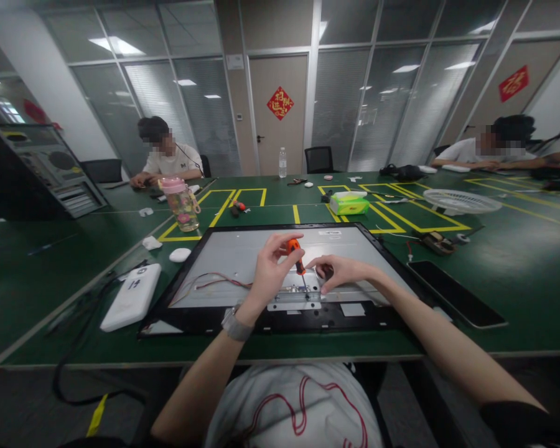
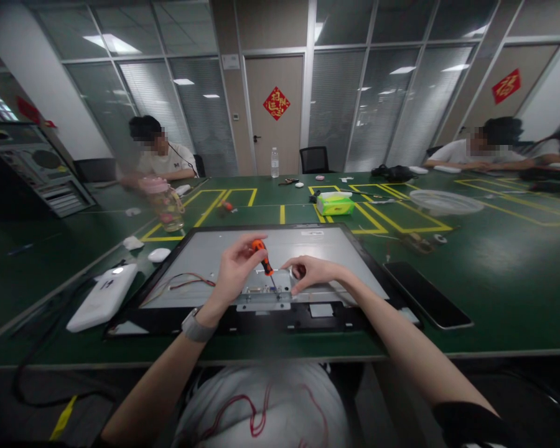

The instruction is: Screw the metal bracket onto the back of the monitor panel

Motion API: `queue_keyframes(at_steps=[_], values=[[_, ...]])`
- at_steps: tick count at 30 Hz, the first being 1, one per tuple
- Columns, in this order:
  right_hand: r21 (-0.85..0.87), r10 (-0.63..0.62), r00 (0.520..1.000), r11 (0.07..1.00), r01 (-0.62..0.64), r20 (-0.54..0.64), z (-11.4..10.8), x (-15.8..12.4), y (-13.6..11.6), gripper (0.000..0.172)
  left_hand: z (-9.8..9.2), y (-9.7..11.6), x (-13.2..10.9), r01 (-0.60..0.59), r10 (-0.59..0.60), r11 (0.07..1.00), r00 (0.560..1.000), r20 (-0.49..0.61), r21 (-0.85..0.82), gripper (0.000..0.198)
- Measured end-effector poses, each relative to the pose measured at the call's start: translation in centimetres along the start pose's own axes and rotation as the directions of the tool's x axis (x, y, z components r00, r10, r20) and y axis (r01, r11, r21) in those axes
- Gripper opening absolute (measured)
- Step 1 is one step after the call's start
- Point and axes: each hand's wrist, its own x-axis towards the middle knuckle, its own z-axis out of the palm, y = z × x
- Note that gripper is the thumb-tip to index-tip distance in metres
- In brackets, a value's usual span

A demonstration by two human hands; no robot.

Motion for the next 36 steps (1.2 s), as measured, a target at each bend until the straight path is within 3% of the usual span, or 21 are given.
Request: queue_keyframes(at_steps=[8, 16, 22, 30, 36], values=[[0.038, 0.047, 0.999, 0.998, -0.047, -0.006, 0.15, -0.03, -0.19, 0.079, -0.4, -0.04, -0.01, 0.09, -0.085, 0.989, 0.995, 0.051, -0.113, 0.031], [0.016, 0.031, 0.999, 0.999, -0.031, -0.012, 0.08, -0.06, -0.39, 0.074, -0.26, -0.06, 0.09, 0.008, -0.004, 0.999, 0.997, -0.073, 0.044, 0.021], [0.023, 0.044, 0.999, 0.999, -0.044, -0.004, 0.08, -0.13, -0.56, 0.076, -0.45, -0.45, 0.06, 0.079, -0.073, 0.986, 0.996, 0.043, -0.148, 0.032], [0.03, 0.035, 0.999, 0.999, -0.035, 0.004, 0.02, -0.19, -0.83, 0.076, -0.21, 0.06, 0.08, 0.003, -0.002, 1.0, 0.997, -0.074, 0.016, 0.018], [0.024, 0.042, 0.999, 0.999, -0.042, -0.007, 0.11, -0.13, -0.43, 0.079, -0.68, -0.73, 0.23, 0.045, -0.041, 0.987, 0.999, 0.032, -0.153, 0.03]])
